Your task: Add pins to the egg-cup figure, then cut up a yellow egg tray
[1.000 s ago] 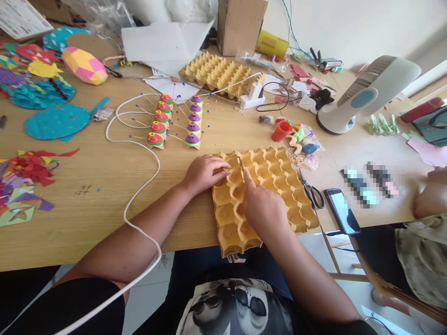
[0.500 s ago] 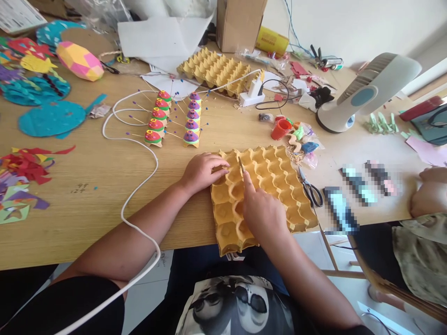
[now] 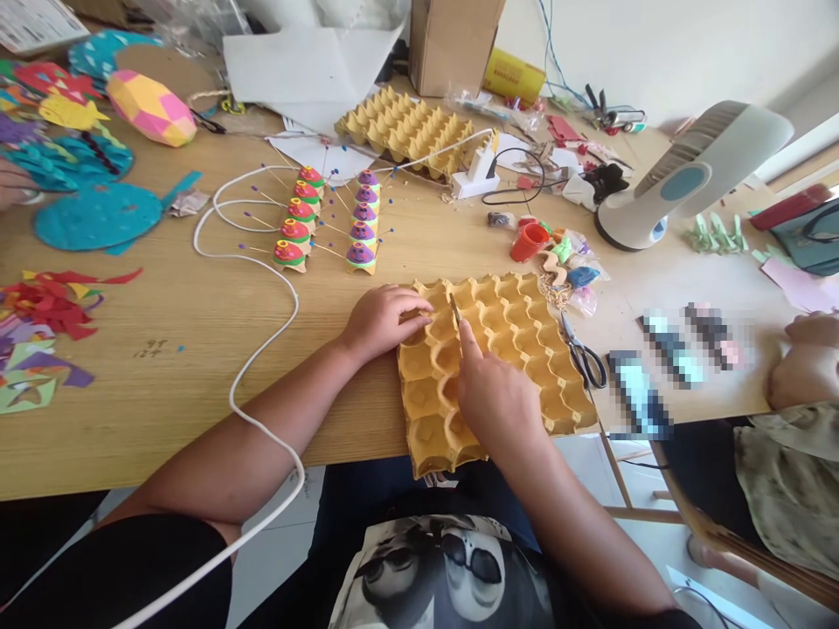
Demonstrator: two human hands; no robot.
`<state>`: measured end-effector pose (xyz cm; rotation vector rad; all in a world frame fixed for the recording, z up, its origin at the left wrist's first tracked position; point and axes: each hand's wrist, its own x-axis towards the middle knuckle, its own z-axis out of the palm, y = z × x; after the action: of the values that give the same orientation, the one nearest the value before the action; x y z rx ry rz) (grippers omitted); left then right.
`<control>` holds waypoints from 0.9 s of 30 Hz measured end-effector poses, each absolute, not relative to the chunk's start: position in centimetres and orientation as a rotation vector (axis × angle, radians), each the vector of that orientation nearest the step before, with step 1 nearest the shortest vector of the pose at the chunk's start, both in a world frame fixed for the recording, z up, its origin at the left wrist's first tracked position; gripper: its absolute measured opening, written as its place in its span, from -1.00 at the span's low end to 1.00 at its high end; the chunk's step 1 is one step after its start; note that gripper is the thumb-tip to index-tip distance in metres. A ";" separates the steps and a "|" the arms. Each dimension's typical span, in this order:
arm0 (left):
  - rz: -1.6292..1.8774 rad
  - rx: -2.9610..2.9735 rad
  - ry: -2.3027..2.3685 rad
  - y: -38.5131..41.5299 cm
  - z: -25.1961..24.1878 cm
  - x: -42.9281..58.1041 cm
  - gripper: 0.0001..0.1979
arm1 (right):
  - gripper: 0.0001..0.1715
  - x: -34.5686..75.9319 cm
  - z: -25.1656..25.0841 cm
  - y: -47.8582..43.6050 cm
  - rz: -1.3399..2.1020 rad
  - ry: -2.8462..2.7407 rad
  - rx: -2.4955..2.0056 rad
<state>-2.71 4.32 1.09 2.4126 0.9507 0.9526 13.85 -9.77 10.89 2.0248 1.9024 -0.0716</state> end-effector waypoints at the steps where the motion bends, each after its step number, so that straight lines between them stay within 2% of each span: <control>1: 0.954 2.413 0.954 4.3 1.1 -2.7 -0.73 | -0.16 13.9 11.0 -10.5 -0.061 1.905 2.020; 13: 0.955 2.442 0.969 4.4 1.1 -2.7 -0.74 | -0.16 14.2 11.0 -11.5 -0.031 1.909 2.024; 27: 0.954 2.429 0.959 4.5 0.8 -2.8 -0.74 | -0.30 16.6 12.3 -12.7 -0.116 1.980 2.138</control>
<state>-2.76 4.49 0.83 2.4292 0.9590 0.9536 16.58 -12.67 12.26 2.1382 1.9798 -0.1165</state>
